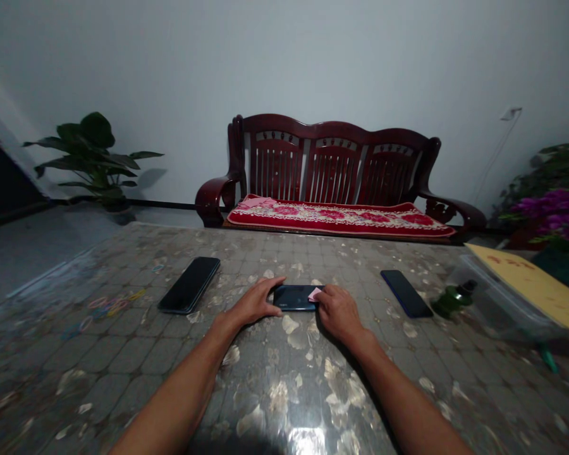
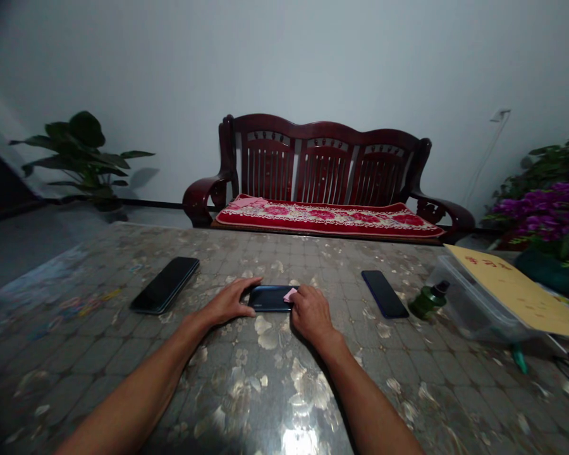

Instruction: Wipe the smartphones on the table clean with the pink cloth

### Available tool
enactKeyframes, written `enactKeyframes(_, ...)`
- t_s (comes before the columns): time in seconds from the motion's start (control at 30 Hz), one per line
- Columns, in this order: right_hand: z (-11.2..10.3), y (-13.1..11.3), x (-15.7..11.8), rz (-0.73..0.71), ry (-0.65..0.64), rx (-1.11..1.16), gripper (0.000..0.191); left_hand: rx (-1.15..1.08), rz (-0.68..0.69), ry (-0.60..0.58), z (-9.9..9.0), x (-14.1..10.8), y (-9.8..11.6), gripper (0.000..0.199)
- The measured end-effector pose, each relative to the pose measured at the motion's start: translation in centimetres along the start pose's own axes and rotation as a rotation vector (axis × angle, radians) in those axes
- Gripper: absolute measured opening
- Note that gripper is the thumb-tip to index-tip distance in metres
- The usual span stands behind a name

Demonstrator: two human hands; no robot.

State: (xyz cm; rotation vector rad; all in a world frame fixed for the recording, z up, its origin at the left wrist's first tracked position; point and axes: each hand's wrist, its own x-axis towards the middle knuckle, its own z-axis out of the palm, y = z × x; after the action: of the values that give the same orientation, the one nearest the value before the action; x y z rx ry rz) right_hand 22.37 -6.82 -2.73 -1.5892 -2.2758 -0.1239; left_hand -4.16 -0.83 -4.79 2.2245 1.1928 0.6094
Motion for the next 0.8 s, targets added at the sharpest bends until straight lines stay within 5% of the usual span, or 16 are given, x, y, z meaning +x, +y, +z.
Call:
enactKeyframes(0.27,-0.5,1.3,-0.6,0.121,0.020,-0.055,0.025,0.017,-0.028,0.008,0.3,-0.1,0.5,0.097)
enactKeyframes(0.53,-0.1,-0.6,-0.6,-0.056,-0.036,0.053,0.031,0.022,-0.019,0.017,0.4,-0.1,0.5,0.096)
enactKeyframes(0.8,-0.7,1.8,-0.8,0.013,0.011,0.023,0.028,0.040,-0.028,0.000,0.5,0.0,0.5,0.095)
